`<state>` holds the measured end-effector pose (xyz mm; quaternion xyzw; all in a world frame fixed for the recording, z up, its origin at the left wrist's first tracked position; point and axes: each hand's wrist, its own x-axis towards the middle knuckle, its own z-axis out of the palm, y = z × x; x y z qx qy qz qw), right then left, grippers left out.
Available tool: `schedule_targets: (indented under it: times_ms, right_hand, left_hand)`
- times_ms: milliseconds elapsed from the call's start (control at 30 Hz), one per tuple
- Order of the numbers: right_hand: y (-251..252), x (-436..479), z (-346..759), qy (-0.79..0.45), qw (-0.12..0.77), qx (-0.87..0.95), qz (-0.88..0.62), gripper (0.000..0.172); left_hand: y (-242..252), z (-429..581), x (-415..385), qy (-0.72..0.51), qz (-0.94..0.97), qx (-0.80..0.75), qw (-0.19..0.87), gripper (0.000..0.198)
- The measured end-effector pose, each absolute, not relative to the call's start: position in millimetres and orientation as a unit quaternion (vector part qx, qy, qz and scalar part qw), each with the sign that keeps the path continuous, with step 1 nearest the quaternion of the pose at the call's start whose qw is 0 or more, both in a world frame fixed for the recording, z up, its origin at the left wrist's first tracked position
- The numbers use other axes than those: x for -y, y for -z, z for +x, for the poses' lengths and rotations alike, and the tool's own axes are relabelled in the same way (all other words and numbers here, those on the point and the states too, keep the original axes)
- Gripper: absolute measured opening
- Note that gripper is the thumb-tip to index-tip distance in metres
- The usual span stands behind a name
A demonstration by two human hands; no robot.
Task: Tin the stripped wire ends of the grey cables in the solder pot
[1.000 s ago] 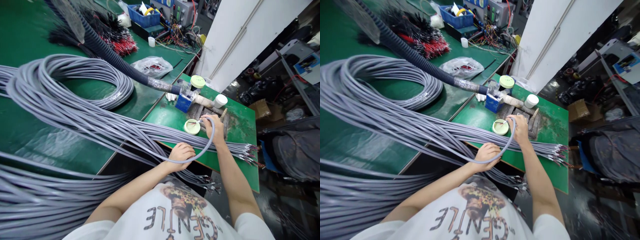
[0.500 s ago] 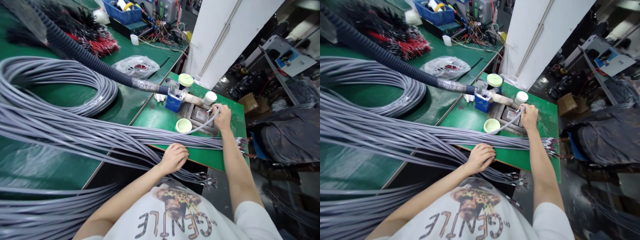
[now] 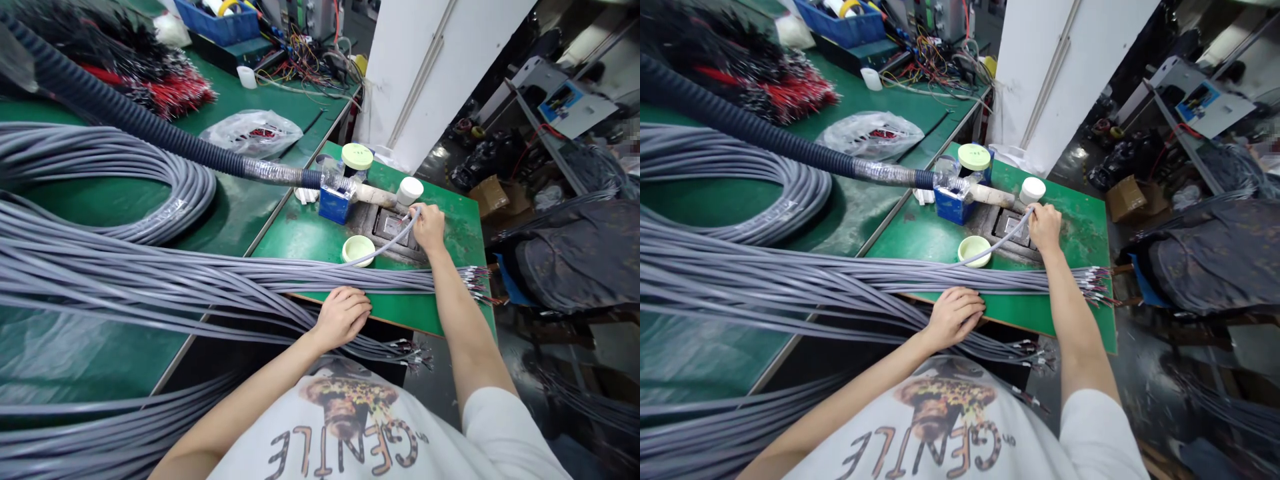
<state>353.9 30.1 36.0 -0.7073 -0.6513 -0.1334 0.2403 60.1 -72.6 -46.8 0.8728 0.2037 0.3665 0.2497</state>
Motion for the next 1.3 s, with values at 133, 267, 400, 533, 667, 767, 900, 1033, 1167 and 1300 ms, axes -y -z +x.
schedule_targets:
  times_ms: [133, 267, 400, 533, 667, 767, 900, 1033, 1167, 1300]
  right_hand:
    - [-29, -31, 354, 0.127, 0.236, 0.651, -0.710, 0.021]
    - [-27, -30, 353, 0.116, 0.235, 0.649, -0.714, 0.021]
    - [-41, -15, 346, 0.120, 0.267, 0.648, -0.704, 0.023]
    - [-70, 29, 326, 0.127, 0.342, 0.656, -0.660, 0.022]
    - [-88, 85, 296, 0.073, 0.364, 0.730, -0.573, 0.033]
    - [-80, 119, 272, 0.052, 0.361, 0.779, -0.510, 0.054]
    - [-55, 151, 249, 0.027, 0.340, 0.809, -0.479, 0.065]
    - [-38, 169, 239, -0.005, 0.352, 0.802, -0.483, 0.063]
    - [-33, 178, 232, -0.061, 0.423, 0.728, -0.537, 0.051]
    - [-28, 177, 223, -0.120, 0.434, 0.657, -0.605, 0.020]
  left_hand:
    - [48, 60, 72, -0.365, 0.874, -0.203, 0.247, 0.019]
    - [51, 63, 72, -0.363, 0.869, -0.207, 0.263, 0.018]
    - [27, 51, 70, -0.326, 0.841, -0.201, 0.382, 0.019]
    - [-27, 17, 65, -0.165, 0.698, 0.004, 0.697, 0.032]
    - [-51, 3, 63, -0.158, 0.552, 0.070, 0.816, 0.030]
    - [-39, 25, 67, -0.279, 0.470, -0.089, 0.833, 0.028]
    - [-19, 64, 72, -0.325, 0.382, -0.176, 0.847, 0.036]
    - [-19, 78, 79, -0.338, 0.364, -0.186, 0.848, 0.033]
    - [-24, 77, 84, -0.361, 0.392, -0.207, 0.820, 0.027]
    - [-23, 77, 84, -0.376, 0.466, -0.234, 0.766, 0.025]
